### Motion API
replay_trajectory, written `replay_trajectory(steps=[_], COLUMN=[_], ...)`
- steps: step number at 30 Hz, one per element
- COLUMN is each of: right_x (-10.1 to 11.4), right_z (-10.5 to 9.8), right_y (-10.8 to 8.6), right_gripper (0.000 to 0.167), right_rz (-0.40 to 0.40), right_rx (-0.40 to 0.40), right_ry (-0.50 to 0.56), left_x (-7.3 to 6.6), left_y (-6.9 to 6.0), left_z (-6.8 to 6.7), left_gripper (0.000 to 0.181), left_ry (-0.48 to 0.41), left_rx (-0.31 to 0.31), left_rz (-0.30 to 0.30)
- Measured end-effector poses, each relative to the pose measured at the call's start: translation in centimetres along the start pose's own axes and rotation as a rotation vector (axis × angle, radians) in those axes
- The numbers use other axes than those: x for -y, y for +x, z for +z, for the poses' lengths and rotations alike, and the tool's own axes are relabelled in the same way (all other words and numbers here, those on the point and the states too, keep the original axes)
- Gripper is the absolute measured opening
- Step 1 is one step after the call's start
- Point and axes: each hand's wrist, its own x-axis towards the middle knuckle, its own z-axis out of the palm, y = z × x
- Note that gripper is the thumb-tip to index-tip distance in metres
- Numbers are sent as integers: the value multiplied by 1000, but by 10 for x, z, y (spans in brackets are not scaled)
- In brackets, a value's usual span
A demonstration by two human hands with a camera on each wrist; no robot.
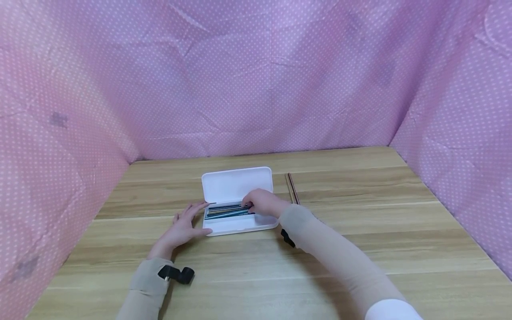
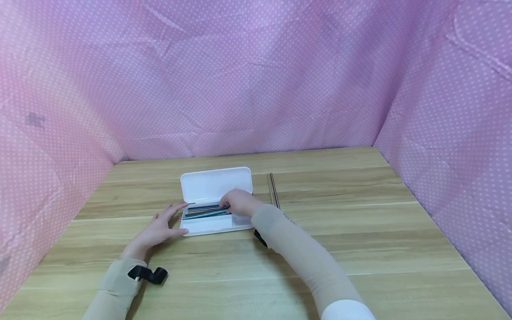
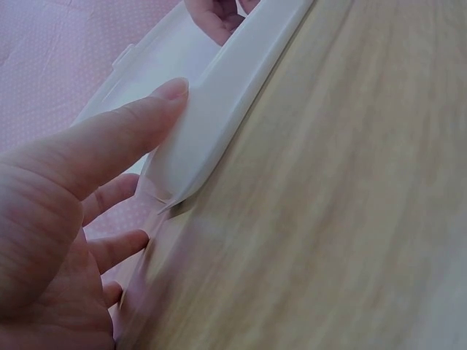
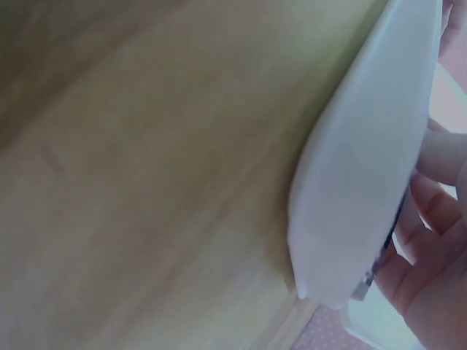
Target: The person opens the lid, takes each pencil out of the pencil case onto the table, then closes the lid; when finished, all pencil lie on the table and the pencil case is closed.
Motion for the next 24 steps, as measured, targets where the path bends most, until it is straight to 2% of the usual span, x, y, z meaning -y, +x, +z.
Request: replay_trajectory(steps=[14,19,24], right_x=[2,2,3], right_z=[4,1,-5], right_y=[2,0,-4], right_gripper=[22,22,21], right_rz=[72,58,39], right_rx=[-53,-58,-85], right_ry=[-22,-44,-1], left_x=[1,2,2], left_y=[1,1,2], left_z=[0,0,1], left_gripper=[84,84,86], left_ry=[5,2,3], left_rx=[6,6,1], left_rz=[-5,-7,-9])
